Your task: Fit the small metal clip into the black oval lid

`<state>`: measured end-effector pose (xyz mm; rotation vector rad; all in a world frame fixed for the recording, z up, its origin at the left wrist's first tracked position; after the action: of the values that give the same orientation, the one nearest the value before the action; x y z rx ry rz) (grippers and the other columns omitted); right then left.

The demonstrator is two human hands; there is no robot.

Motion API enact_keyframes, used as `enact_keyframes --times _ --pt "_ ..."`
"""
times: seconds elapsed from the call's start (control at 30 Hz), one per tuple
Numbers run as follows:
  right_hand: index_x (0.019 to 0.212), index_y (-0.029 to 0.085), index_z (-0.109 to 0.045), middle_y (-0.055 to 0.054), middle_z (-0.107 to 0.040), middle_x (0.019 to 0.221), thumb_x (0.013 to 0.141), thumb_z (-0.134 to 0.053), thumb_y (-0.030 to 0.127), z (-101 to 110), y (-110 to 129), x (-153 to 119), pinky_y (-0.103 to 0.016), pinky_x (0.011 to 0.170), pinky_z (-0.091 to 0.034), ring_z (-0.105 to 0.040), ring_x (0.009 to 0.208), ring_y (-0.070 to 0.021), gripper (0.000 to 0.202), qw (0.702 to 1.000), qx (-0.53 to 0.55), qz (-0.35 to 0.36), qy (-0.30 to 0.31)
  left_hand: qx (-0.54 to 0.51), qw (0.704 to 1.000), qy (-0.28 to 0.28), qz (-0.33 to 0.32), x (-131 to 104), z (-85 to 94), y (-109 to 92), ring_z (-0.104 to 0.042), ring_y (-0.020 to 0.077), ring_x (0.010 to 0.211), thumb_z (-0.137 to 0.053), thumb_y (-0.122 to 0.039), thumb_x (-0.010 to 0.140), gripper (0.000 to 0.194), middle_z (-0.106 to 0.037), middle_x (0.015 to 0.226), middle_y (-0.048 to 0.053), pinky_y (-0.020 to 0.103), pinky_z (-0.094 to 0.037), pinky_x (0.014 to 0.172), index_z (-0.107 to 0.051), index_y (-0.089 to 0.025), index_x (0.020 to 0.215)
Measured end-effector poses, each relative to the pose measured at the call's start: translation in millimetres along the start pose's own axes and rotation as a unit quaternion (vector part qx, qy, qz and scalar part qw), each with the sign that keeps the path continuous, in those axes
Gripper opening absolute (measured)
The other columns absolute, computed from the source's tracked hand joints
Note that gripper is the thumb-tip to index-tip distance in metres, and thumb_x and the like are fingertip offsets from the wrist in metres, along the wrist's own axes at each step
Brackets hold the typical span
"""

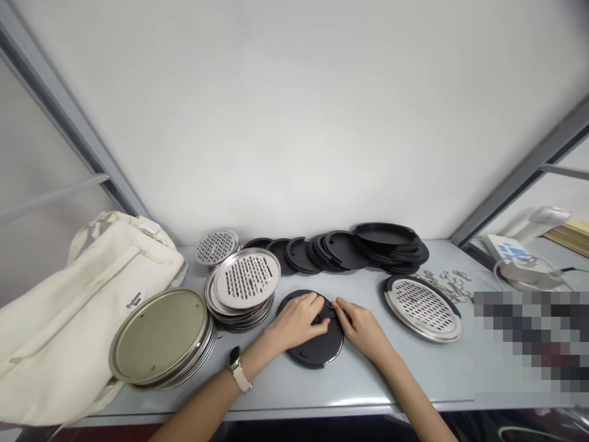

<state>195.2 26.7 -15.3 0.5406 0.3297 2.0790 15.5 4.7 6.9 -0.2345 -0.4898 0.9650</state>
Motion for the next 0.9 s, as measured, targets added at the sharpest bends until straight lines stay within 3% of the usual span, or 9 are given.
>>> enact_keyframes --times 0.23,0.5,0.9 --pt "0.076 0.022 -0.048 0.000 -0.057 0.058 0.096 -0.031 0.028 -0.9 2.0 -0.9 -0.024 0.052 -0.033 -0.054 0.051 -0.0159 0.027 1.000 -0.007 0.001 -0.018 0.033 0.999 0.018 -0.017 -2.2 2.9 -2.7 -0.056 0.0175 0.077 -0.053 -0.026 0.086 0.009 -0.056 0.083 0.002 0.027 -0.041 0.067 -0.050 -0.018 0.088" --pt "0.082 0.021 -0.048 0.000 -0.058 0.062 0.093 -0.032 0.024 -2.2 2.3 -3.2 -0.025 0.053 -0.035 -0.054 0.054 -0.0163 0.020 1.000 -0.012 0.024 -0.016 0.057 0.998 0.027 0.026 -2.6 3.1 -5.5 -0.061 0.0213 0.078 -0.054 -0.032 0.086 0.018 -0.061 0.087 0.003 0.028 -0.041 0.066 -0.048 -0.019 0.097" --pt "0.085 0.022 -0.046 -0.001 -0.059 0.069 0.097 -0.029 0.029 -7.4 4.3 -4.7 -0.024 0.058 -0.040 -0.057 0.058 -0.0160 0.021 0.999 0.023 0.014 -0.045 0.092 0.993 0.013 0.068 -4.6 2.7 -7.5 -0.063 0.0223 0.075 -0.047 -0.030 0.090 0.013 -0.062 0.085 0.005 0.028 -0.041 0.062 -0.046 -0.019 0.096"
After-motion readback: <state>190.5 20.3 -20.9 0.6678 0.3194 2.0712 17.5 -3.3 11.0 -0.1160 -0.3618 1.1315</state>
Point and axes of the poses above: each hand's wrist, its own x-axis towards the middle knuckle, its own z-axis out of the back of the hand, y = z × x, the point moved 1 cm from there along x, towards the middle knuckle
